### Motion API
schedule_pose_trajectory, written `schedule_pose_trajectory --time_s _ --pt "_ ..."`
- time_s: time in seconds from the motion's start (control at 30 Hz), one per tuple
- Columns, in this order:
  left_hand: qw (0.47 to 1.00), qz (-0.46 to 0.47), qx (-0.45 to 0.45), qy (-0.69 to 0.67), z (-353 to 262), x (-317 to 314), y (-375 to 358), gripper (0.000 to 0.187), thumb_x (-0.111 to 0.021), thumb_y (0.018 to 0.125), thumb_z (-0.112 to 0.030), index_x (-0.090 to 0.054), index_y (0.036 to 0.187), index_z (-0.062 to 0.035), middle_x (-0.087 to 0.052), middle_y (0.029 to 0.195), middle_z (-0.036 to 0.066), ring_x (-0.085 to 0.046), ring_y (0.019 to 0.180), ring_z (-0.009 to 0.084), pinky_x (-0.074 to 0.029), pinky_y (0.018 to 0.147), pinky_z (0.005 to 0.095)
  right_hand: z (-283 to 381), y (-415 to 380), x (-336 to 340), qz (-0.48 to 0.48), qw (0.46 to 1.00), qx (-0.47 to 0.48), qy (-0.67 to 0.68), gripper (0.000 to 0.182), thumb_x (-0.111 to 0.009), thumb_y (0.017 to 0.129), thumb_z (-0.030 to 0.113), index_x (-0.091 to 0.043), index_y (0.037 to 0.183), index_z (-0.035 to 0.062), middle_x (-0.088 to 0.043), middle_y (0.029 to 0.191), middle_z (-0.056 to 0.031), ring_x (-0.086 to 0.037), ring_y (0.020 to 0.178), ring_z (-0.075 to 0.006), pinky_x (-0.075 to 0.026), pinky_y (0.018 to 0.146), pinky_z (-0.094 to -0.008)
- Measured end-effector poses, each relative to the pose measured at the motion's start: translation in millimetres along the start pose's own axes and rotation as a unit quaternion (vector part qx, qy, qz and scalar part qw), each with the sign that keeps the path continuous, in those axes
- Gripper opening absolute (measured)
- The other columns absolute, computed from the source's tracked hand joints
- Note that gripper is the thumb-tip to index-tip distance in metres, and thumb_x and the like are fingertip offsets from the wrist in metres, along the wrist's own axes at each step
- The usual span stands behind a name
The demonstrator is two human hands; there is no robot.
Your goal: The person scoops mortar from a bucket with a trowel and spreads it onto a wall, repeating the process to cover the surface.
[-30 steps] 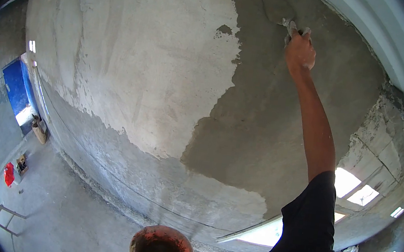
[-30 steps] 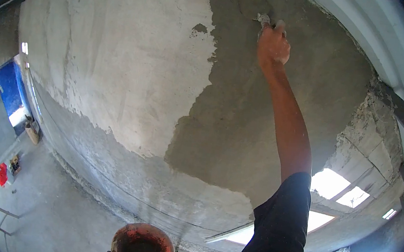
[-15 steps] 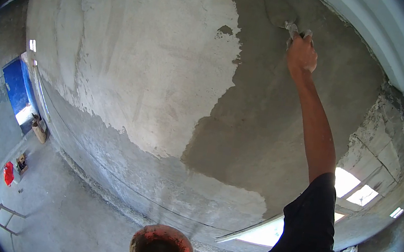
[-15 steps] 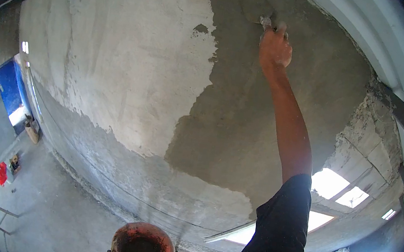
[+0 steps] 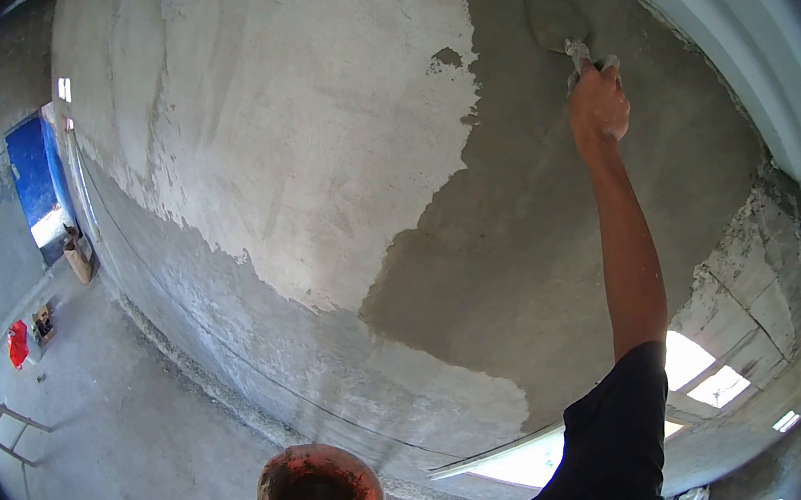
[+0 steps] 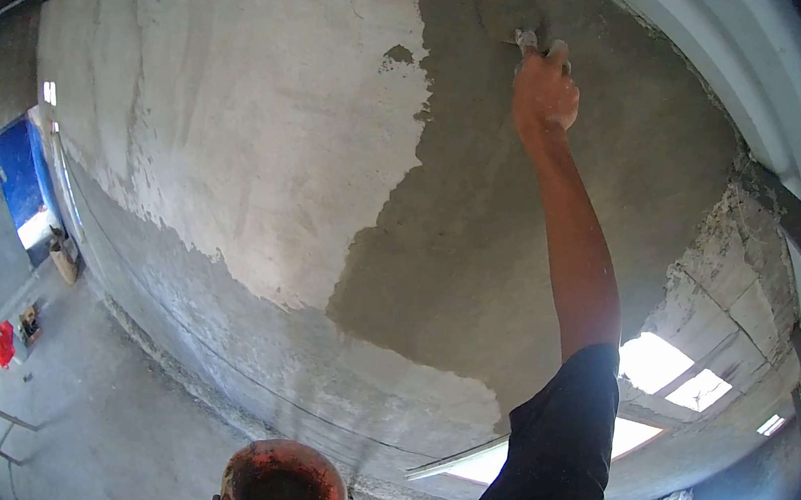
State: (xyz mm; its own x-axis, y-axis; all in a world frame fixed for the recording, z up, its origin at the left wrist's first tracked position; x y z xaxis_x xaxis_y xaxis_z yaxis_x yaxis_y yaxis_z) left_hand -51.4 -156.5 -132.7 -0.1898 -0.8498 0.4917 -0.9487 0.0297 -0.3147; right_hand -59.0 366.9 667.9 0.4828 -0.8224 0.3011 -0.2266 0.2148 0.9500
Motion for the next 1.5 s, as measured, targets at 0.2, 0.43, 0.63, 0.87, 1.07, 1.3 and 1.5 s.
schedule_pose_trajectory --time_s 0.2,0.43,0.63,0.87,1.07,1.3,1.5 --pt "0.999 0.012 -0.001 -0.036 10.5 -5.5 3.4 0.030 -0.038 0.093 -0.035 -0.051 0.093 -0.0080 -0.054 0.087 0.013 -0.051 0.078 0.0281 -0.040 0.066 0.0415 -5.7 2.5 -6.9 -0.005 1.000 0.004 -0.019 0.027 -0.050 0.085 0.016 -0.055 0.111 0.0180 -0.050 0.105 -0.0130 -0.059 0.093 -0.0336 -0.051 0.074 -0.0458" --pt "0.997 0.025 -0.007 -0.077 21.6 -12.9 9.9 0.029 -0.036 0.094 -0.035 -0.050 0.095 -0.0092 -0.051 0.090 0.010 -0.048 0.080 0.0242 -0.039 0.068 0.0393 -5.0 11.4 -1.7 -0.009 0.998 0.021 -0.066 0.030 -0.050 0.085 0.015 -0.054 0.114 0.0198 -0.049 0.110 -0.0103 -0.058 0.097 -0.0288 -0.053 0.074 -0.0407" --pt "0.993 0.034 -0.004 -0.117 40.1 -23.4 12.4 0.029 -0.034 0.095 -0.035 -0.049 0.097 -0.0102 -0.050 0.092 0.007 -0.046 0.082 0.0209 -0.038 0.069 0.0375 2.0 7.7 9.0 -0.079 0.990 0.059 -0.104 0.048 -0.050 0.084 0.009 -0.044 0.128 0.0280 -0.049 0.113 -0.0083 -0.058 0.097 -0.0244 -0.053 0.074 -0.0381" --pt "0.987 0.048 -0.003 -0.156 66.7 -32.7 17.8 0.028 -0.031 0.096 -0.034 -0.048 0.099 -0.0113 -0.047 0.095 0.004 -0.043 0.084 0.0171 -0.037 0.070 0.0353 4.7 11.1 21.6 -0.110 0.978 0.099 -0.145 0.043 -0.049 0.085 0.010 -0.045 0.127 0.0193 -0.051 0.112 -0.0093 -0.058 0.097 -0.0250 -0.052 0.073 -0.0382" --pt "0.988 0.004 -0.141 0.068 33.9 -24.7 6.0 0.030 -0.033 0.097 -0.036 -0.044 0.093 -0.0081 -0.042 0.091 0.000 -0.038 0.080 0.0138 -0.036 0.067 0.0319 -3.9 12.1 27.2 -0.095 0.988 0.069 -0.099 0.039 -0.050 0.085 0.011 -0.049 0.122 0.0207 -0.051 0.108 -0.0107 -0.058 0.097 -0.0266 -0.052 0.073 -0.0391" --pt "0.969 -0.049 -0.225 0.086 37.4 -24.7 6.6 0.025 -0.037 0.096 -0.034 -0.043 0.093 -0.0095 -0.040 0.089 -0.001 -0.038 0.076 0.0138 -0.034 0.061 0.0271 -5.8 18.1 6.5 -0.017 1.000 0.008 0.015 0.028 -0.049 0.087 0.014 -0.056 0.113 0.0173 -0.050 0.112 -0.0158 -0.058 0.095 -0.0346 -0.051 0.078 -0.0446" --pt "0.991 -0.011 -0.133 0.019 32.7 -27.4 14.6 0.024 -0.038 0.096 -0.033 -0.042 0.093 -0.0099 -0.040 0.088 -0.001 -0.037 0.075 0.0139 -0.034 0.061 0.0272 11.1 -28.9 -34.5 0.124 0.989 0.071 0.034 0.024 -0.050 0.087 0.015 -0.057 0.109 0.0105 -0.050 0.114 -0.0176 -0.059 0.096 -0.0358 -0.050 0.081 -0.0457"
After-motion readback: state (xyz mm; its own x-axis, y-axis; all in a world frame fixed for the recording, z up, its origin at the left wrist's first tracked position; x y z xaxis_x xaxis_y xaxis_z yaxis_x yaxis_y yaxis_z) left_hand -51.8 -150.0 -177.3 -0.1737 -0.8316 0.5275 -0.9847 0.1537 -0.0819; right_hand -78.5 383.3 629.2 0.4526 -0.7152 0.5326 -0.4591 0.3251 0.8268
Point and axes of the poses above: each hand's wrist, its own y-axis towards the middle knuckle, its own x-axis out of the back of the hand, z = x × y, the point moved 7 cm from there along y, towards the middle knuckle
